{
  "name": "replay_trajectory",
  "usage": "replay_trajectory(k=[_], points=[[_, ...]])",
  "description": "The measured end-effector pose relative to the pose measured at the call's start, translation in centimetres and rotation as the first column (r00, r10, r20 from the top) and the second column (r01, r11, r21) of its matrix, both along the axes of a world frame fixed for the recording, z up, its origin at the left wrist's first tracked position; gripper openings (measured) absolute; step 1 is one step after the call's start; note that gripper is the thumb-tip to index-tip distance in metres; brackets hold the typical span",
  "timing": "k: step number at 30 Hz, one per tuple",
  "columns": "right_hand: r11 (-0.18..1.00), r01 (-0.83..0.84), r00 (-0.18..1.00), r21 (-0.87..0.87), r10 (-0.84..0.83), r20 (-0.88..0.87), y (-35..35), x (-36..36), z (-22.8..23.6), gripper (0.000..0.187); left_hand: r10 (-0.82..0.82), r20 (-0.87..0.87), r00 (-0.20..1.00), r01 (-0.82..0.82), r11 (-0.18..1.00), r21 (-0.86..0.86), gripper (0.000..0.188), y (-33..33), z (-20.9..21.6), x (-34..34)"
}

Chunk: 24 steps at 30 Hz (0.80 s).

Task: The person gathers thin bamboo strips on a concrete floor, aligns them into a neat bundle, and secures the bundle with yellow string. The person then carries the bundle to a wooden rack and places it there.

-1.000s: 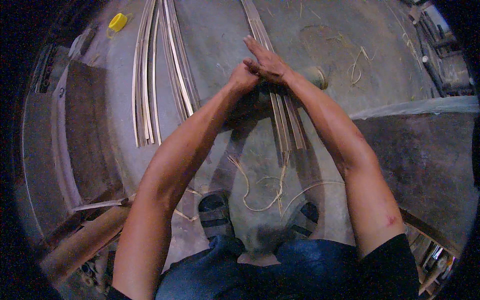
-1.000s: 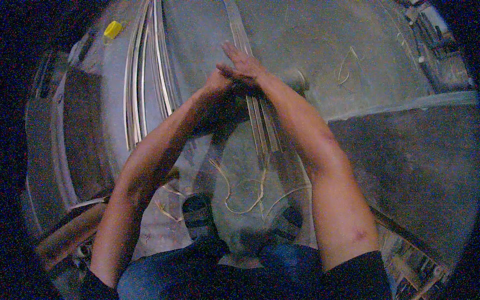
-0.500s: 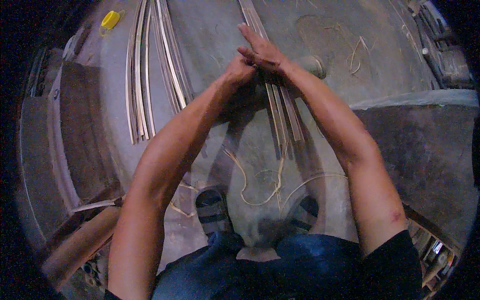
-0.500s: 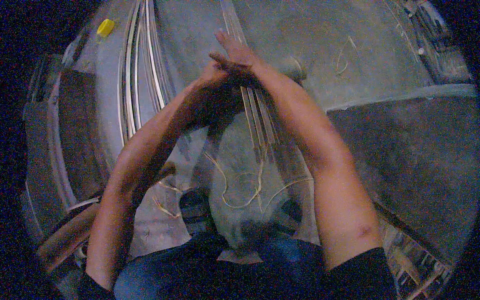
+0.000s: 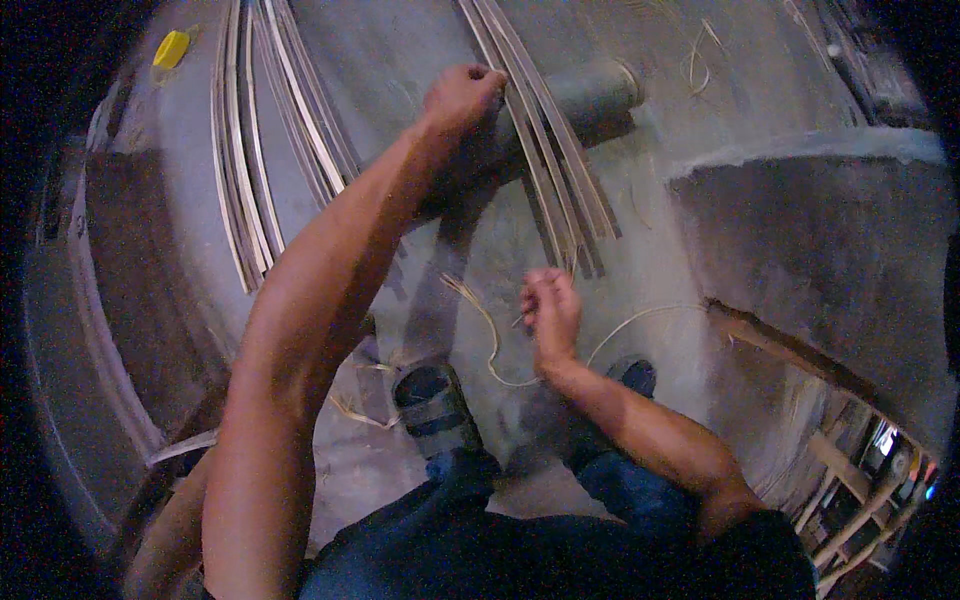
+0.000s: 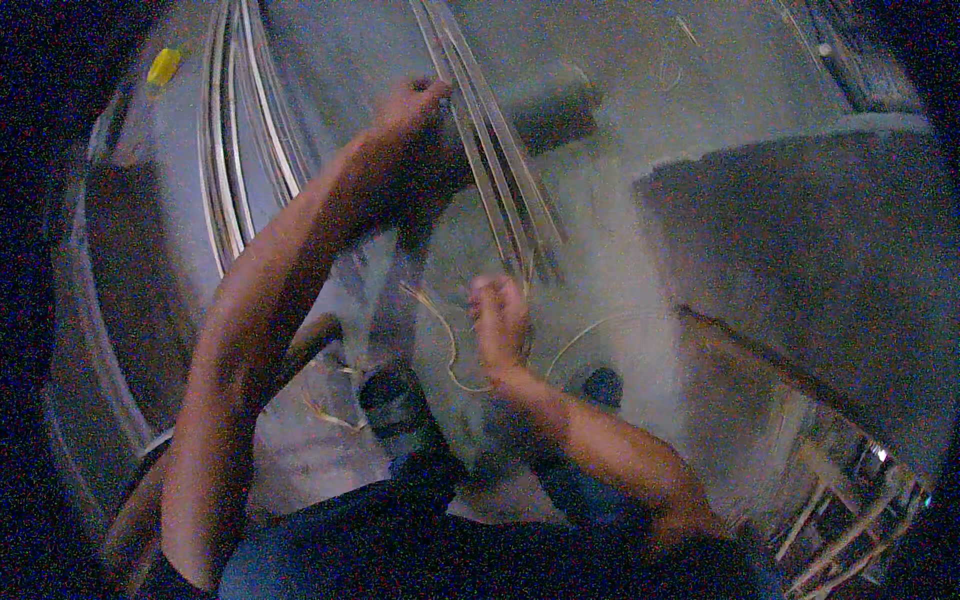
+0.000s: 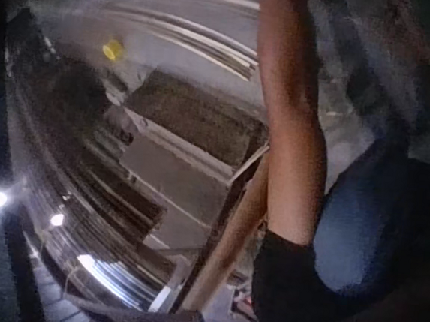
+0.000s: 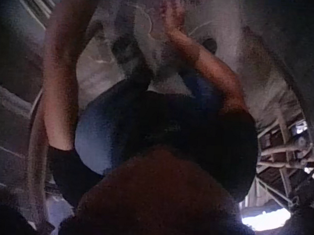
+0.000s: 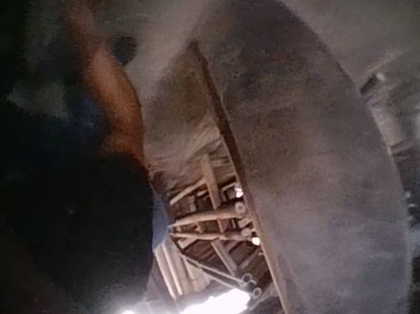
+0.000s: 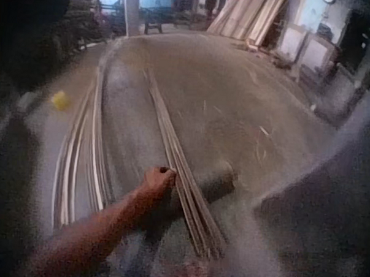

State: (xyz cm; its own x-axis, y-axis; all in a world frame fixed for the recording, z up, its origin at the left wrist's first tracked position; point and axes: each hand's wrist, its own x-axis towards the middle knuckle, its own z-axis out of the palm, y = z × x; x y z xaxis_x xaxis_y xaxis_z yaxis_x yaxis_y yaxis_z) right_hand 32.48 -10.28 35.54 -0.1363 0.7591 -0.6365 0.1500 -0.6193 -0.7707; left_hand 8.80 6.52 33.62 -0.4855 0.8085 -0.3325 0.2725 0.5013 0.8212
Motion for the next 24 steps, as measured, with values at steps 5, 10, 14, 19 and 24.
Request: replay_trajectory(k=[5, 10, 14, 19, 24], points=[[0.956, 0.287, 0.919, -0.069, -0.295, -0.261, 3.8, 0.0, 0.9, 0.014, -0.030, -0.009, 1.000, 0.030, 0.999, 0.035, 0.035, -1.4, -0.7, -2.1], [0.978, 0.202, 0.928, -0.044, -0.205, -0.309, 1.3, 1.4, -0.6, 0.013, -0.007, -0.125, 0.992, 0.023, 0.992, 0.122, 0.038, -2.3, -1.1, -1.0], [0.987, 0.094, 0.939, -0.130, -0.131, -0.317, -0.2, 0.5, -0.5, 0.014, -0.055, -0.360, 0.931, 0.114, 0.983, 0.145, 0.041, -1.7, -2.8, -2.4], [0.978, 0.130, 0.951, -0.161, -0.169, -0.259, 0.5, 0.5, -0.3, 0.019, -0.029, -0.163, 0.986, 0.037, 0.998, 0.049, 0.042, -1.7, -0.7, -0.2], [0.968, 0.152, 0.955, -0.197, -0.196, -0.224, 0.4, 0.1, 0.6, 0.022, -0.065, -0.121, 0.991, 0.082, 0.986, 0.143, 0.043, -2.3, -1.6, -1.2]])
